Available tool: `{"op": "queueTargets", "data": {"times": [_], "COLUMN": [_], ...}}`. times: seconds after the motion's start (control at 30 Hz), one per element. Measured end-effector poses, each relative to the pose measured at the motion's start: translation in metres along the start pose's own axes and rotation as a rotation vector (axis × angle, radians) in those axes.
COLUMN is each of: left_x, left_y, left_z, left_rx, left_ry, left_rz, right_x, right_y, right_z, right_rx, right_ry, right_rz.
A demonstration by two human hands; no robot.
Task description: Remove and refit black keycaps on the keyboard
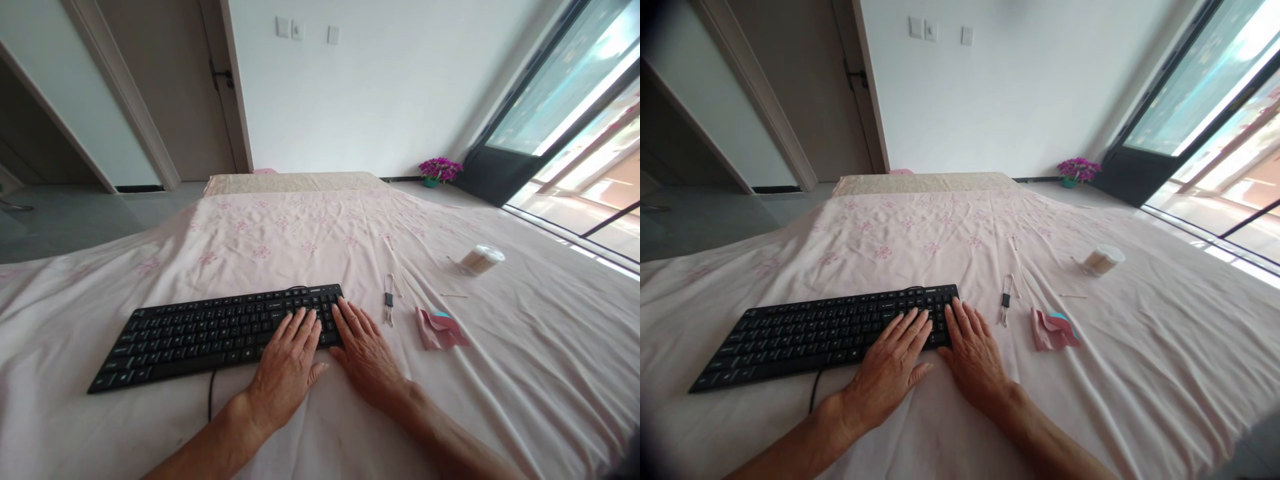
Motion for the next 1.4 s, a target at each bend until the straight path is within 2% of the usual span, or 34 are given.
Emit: {"op": "queueTargets", "data": {"times": [0.23, 0.33, 0.5, 0.57, 0.67, 0.8, 0.87, 1.03, 1.1, 1.17, 1.3, 1.4], "left_x": [0.001, -0.001, -0.007, -0.008, -0.008, -0.012, -0.022, -0.06, -0.067, -0.068, -0.071, -0.078], "left_y": [-0.002, -0.001, 0.005, 0.005, 0.002, -0.002, -0.003, -0.014, -0.016, -0.013, -0.004, 0.0], "left_z": [-0.002, -0.004, -0.009, -0.009, -0.009, -0.01, -0.012, -0.019, -0.02, -0.018, 0.002, 0.024], "left_rx": [0.027, 0.018, 0.0, 0.011, 0.03, 0.001, -0.013, -0.125, -0.171, -0.183, -0.197, -0.21], "left_ry": [-0.022, -0.044, -0.075, -0.085, -0.083, -0.109, -0.102, 0.058, 0.068, 0.064, 0.082, 0.112], "left_rz": [0.001, 0.009, 0.015, 0.008, -0.009, 0.013, 0.02, 0.027, 0.041, 0.047, 0.036, 0.015], "right_x": [0.001, 0.012, 0.073, 0.098, 0.123, 0.135, 0.139, 0.15, 0.151, 0.148, 0.128, 0.101], "right_y": [0.004, 0.014, 0.055, 0.064, 0.061, 0.051, 0.05, 0.054, 0.055, 0.056, 0.056, 0.056], "right_z": [-0.001, -0.006, -0.007, -0.004, -0.002, -0.006, -0.008, -0.01, -0.008, -0.006, -0.003, -0.011], "right_rx": [0.008, 0.003, 0.194, 0.214, 0.144, 0.083, 0.077, 0.082, 0.116, 0.201, 0.373, 0.352], "right_ry": [0.004, -0.037, -0.394, -0.528, -0.65, -0.665, -0.667, -0.697, -0.709, -0.7, -0.624, -0.529], "right_rz": [-0.045, -0.072, 0.076, 0.13, 0.139, 0.113, 0.103, 0.045, -0.056, -0.251, -0.861, -1.181]}}
Point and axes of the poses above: each hand's wrist, its own z-axis away from the middle knuckle, its own y-axis out of the back of the hand, x = y × z, the point moved 8 cm from there along -z, towards the middle knuckle, and after that the axes turned 14 degrees about -z, right-handed, at the moved point
